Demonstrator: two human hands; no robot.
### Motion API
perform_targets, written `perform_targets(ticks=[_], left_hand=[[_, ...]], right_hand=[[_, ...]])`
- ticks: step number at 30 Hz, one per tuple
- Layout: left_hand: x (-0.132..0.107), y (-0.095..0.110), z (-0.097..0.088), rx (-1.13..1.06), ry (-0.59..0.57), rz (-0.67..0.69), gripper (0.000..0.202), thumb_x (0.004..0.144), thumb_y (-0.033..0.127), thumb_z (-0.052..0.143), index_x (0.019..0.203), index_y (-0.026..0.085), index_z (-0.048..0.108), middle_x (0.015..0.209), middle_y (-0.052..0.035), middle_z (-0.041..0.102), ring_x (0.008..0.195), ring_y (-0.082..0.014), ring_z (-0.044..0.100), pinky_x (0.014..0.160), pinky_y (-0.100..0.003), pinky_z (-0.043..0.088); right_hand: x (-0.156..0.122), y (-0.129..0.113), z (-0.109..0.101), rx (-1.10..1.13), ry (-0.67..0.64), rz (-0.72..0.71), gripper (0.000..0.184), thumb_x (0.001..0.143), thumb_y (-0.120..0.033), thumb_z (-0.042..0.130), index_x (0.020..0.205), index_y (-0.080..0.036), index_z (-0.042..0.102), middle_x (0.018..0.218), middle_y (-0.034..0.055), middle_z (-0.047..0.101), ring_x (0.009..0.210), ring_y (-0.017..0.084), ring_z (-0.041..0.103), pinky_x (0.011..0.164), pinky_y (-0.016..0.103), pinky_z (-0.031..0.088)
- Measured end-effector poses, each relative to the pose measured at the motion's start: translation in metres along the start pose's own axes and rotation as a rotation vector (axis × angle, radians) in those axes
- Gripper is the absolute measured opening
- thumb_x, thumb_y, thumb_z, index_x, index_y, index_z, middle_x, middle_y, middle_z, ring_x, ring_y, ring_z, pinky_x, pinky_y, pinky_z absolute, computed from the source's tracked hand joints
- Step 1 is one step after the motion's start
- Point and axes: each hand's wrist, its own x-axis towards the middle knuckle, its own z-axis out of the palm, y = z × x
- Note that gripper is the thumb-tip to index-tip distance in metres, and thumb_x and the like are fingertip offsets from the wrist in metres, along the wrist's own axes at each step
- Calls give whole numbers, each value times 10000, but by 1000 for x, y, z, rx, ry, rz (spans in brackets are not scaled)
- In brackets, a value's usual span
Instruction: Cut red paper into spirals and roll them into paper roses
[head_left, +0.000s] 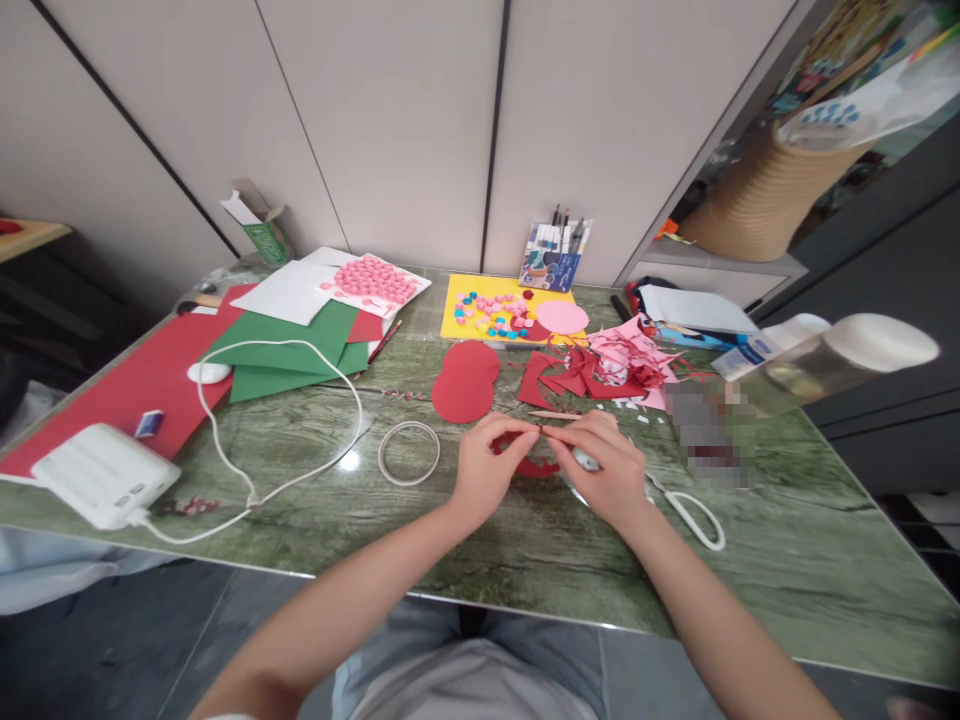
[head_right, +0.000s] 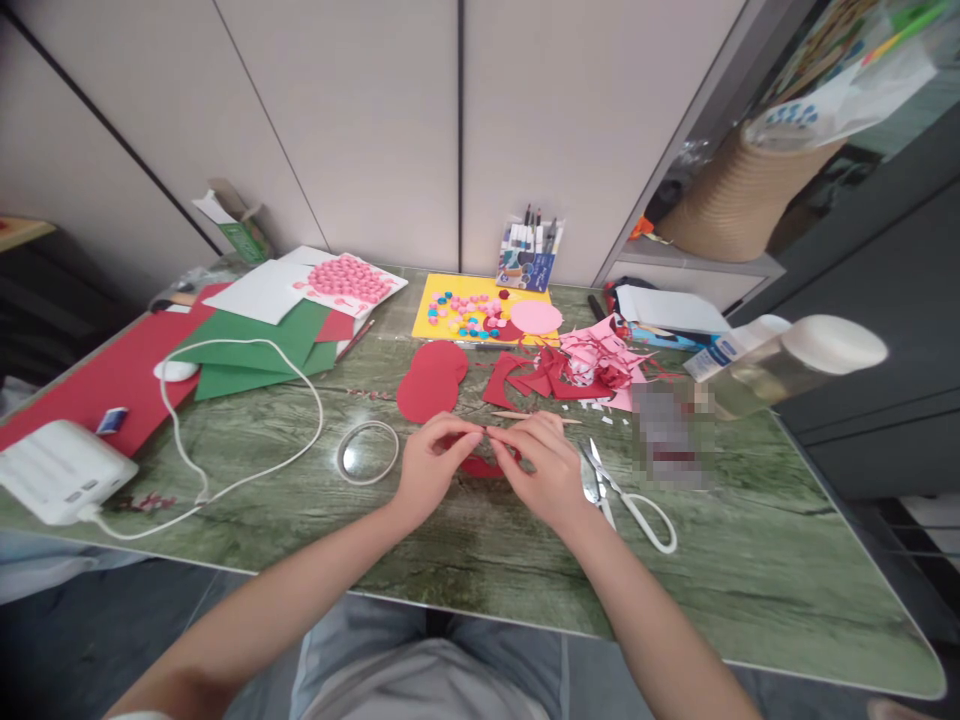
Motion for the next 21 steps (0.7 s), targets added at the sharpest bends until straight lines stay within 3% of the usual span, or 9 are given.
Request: perform_targets(ticks=[21], left_hand=[[-2,-1,1,18,-27,15,138,777,293,600,774,180,680,753,-37,642,730,-151,579,689,-269,442]], right_hand=[[1,0,0,19,0,32,67,775,-188,631,814,-232,663,722,29,671,675,180,600,683,364,456]])
